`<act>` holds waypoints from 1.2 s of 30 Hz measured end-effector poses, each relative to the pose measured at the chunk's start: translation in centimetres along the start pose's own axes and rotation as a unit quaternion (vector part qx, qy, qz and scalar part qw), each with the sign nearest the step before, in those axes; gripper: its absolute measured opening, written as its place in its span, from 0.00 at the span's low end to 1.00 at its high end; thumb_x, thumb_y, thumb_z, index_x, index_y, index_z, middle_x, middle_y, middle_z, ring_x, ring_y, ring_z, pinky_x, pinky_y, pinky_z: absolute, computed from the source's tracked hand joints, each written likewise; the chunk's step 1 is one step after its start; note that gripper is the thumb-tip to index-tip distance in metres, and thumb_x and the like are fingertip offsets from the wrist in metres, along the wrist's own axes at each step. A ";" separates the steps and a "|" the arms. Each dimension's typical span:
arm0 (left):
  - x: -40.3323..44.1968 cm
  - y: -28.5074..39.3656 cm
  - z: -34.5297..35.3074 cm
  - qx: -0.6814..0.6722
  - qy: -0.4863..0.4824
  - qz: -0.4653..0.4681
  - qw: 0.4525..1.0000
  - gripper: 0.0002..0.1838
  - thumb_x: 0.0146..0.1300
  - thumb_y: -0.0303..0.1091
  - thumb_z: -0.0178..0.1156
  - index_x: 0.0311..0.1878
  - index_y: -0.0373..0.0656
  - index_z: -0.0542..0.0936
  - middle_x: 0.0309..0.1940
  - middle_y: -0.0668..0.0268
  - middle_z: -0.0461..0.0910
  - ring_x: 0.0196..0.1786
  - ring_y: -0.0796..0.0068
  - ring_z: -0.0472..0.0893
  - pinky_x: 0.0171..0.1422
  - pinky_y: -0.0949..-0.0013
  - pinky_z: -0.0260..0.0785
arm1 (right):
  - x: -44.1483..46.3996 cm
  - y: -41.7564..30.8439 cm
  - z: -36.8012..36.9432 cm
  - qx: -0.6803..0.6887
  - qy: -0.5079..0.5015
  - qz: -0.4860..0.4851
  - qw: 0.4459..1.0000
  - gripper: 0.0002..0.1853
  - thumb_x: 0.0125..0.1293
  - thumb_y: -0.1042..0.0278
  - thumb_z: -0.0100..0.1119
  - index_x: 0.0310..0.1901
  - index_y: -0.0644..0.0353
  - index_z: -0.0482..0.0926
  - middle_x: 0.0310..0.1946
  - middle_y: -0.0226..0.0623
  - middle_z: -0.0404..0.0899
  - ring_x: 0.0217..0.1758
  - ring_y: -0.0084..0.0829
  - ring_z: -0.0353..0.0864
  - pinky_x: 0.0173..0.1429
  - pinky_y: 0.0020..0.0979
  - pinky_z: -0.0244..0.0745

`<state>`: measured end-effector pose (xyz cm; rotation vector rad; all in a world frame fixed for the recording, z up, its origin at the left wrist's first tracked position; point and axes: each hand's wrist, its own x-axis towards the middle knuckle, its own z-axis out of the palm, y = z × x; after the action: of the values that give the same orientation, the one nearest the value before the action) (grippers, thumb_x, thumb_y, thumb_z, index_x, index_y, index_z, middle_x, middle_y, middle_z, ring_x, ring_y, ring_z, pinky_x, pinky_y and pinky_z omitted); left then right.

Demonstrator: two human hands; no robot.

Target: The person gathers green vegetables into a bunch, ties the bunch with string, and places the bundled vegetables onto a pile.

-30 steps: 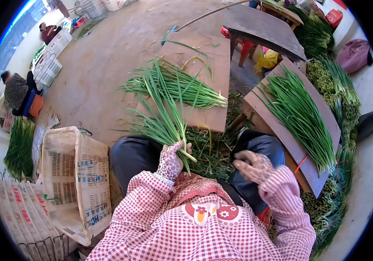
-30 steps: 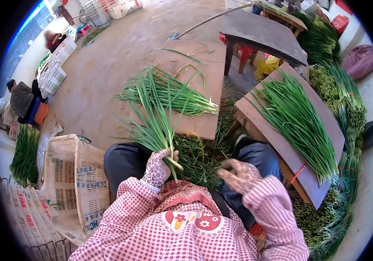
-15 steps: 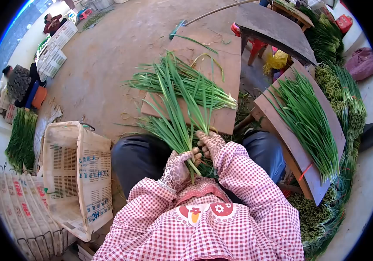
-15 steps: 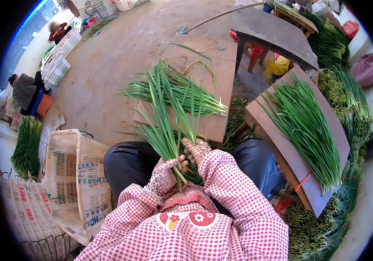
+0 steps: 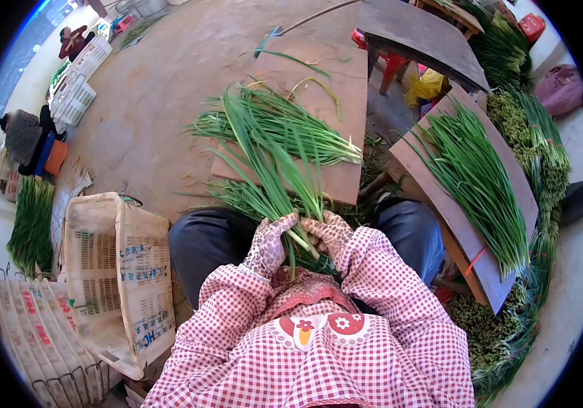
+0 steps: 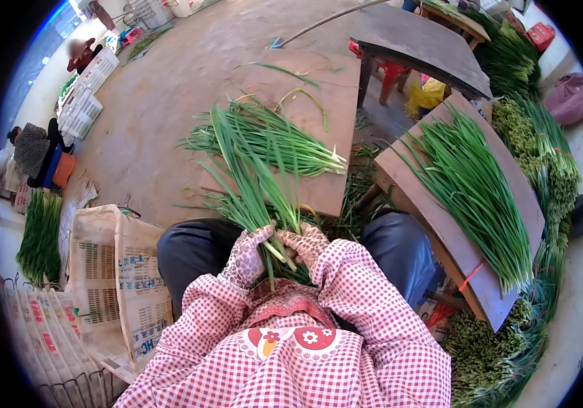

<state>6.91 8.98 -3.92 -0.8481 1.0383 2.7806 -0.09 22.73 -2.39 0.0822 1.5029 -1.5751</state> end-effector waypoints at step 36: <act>-0.1 1.2 1.0 0.210 0.018 0.033 0.977 0.10 0.57 0.26 0.58 0.43 0.35 0.75 0.33 0.62 0.79 0.34 0.72 0.79 0.37 0.72 0.75 | 0.9 0.1 -2.4 0.029 -0.106 -0.020 0.994 0.22 0.58 0.65 0.63 0.53 0.63 0.72 0.43 0.38 0.79 0.43 0.25 0.78 0.47 0.26 0.73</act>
<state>6.26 8.71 -2.58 -0.8143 1.6071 2.4545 -1.79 24.24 -3.63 -0.0806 1.3004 -1.6066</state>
